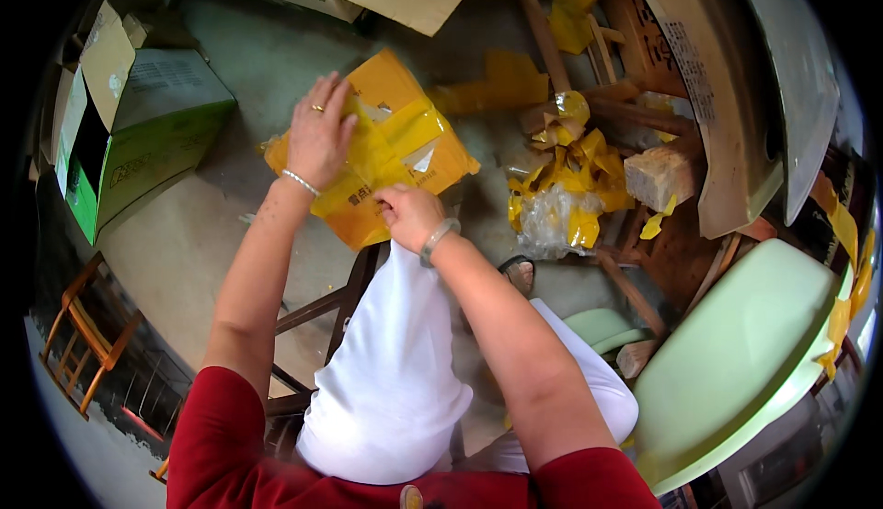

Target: The person sits and uses their hands to peel yellow tape and plastic wrap off a small cardboard box, then moves the box aside to pick up a plastic bag and some corn from a large green bowl.

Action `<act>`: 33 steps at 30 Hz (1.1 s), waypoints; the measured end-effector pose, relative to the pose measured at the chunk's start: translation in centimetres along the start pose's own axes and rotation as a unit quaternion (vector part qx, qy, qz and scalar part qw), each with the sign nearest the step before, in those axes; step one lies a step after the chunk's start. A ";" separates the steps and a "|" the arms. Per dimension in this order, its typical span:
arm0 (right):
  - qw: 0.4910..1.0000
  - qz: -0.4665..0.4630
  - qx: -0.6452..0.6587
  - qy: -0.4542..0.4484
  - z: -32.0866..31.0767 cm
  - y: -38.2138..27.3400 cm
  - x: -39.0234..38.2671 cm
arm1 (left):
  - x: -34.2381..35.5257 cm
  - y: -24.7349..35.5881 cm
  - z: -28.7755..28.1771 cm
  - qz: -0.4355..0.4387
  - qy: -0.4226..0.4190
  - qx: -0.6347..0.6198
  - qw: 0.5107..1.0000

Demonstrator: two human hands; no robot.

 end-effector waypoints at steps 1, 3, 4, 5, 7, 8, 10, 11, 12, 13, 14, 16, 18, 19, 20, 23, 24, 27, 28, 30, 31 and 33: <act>0.999 -0.010 -0.048 0.001 0.1 -0.4 -0.4 | -0.2 -0.9 -0.2 -0.025 0.017 0.037 0.999; 0.998 -0.014 -0.058 0.006 0.2 -0.3 -1.1 | -0.2 -1.7 0.1 -0.048 -0.008 0.005 0.999; 0.997 -0.019 -0.068 0.008 0.3 -0.4 -1.4 | -0.3 -2.1 0.5 -0.072 -0.035 -0.025 0.996; 0.997 -0.018 -0.069 0.011 0.3 0.0 -1.6 | -0.2 -2.0 0.8 -0.071 -0.034 -0.027 0.997; 0.987 -0.100 -0.128 -0.005 1.1 -0.1 -2.3 | -0.1 -1.7 1.2 -0.063 -0.031 -0.013 0.997; 0.987 -0.102 -0.128 -0.005 1.0 -0.3 -2.5 | -0.2 -1.9 1.2 -0.063 -0.030 -0.011 0.998; 0.978 -0.105 -0.179 -0.034 1.5 -0.4 -2.7 | -0.3 -1.9 1.1 -0.044 -0.010 0.001 0.999; 0.978 -0.105 -0.178 -0.033 1.3 -0.6 -2.7 | -0.3 -2.0 1.0 -0.043 -0.011 0.002 0.999; 0.975 -0.063 -0.198 -0.075 1.7 0.0 -2.7 | -0.3 -2.3 1.1 -0.056 -0.012 -0.011 0.998; 0.969 -0.020 -0.218 -0.117 2.1 0.7 -2.7 | -0.2 -2.5 1.1 -0.069 -0.014 -0.024 0.997; 0.969 -0.019 -0.216 -0.116 2.0 1.1 -3.0 | 0.0 -2.6 1.0 -0.067 -0.015 -0.023 0.997; 0.991 -0.015 -0.111 -0.071 1.2 2.0 -3.6 | 0.3 -3.8 1.4 -0.148 -0.038 -0.099 0.983; 0.993 -0.007 -0.098 -0.071 1.4 2.3 -3.4 | 0.5 -4.3 1.4 -0.180 -0.053 -0.125 0.974; 0.994 0.000 -0.088 -0.071 1.4 2.5 -3.3 | 0.4 -4.8 1.7 -0.214 -0.065 -0.152 0.963; 0.994 -0.001 -0.088 -0.071 1.6 2.8 -3.2 | 0.6 -5.2 1.7 -0.214 -0.064 -0.151 0.963; 0.997 -0.041 -0.049 -0.047 1.5 2.9 -2.9 | 0.5 -6.0 2.1 -0.235 -0.081 -0.201 0.948; 0.996 -0.015 -0.016 -0.085 1.7 3.1 -2.6 | 0.4 -6.0 2.3 -0.240 -0.091 -0.203 0.945; 0.983 0.064 0.024 -0.173 1.9 3.3 -1.8 | 0.0 -6.1 2.4 -0.246 -0.093 -0.197 0.945; 0.967 0.119 0.031 -0.222 2.4 3.8 -1.8 | -0.2 -6.2 2.4 -0.245 -0.086 -0.192 0.946; 0.977 0.080 -0.069 -0.186 3.0 4.9 -2.0 | 0.1 -5.9 2.3 -0.228 -0.087 -0.198 0.949; 0.974 0.042 -0.166 -0.146 3.2 5.6 -2.0 | 0.3 -5.6 2.3 -0.210 -0.091 -0.205 0.952; 0.979 0.083 -0.116 -0.143 3.4 6.8 -1.6 | 0.5 -6.5 2.5 -0.208 -0.124 -0.203 0.949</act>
Point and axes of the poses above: each hand's wrist, its own x-axis towards the middle knuckle, its own z-axis out of the palm, y = z × x, the point moved 7 cm from there along x, towards the middle knuckle, and after that the axes turned 7 degrees about z, right-handed, at the moved point
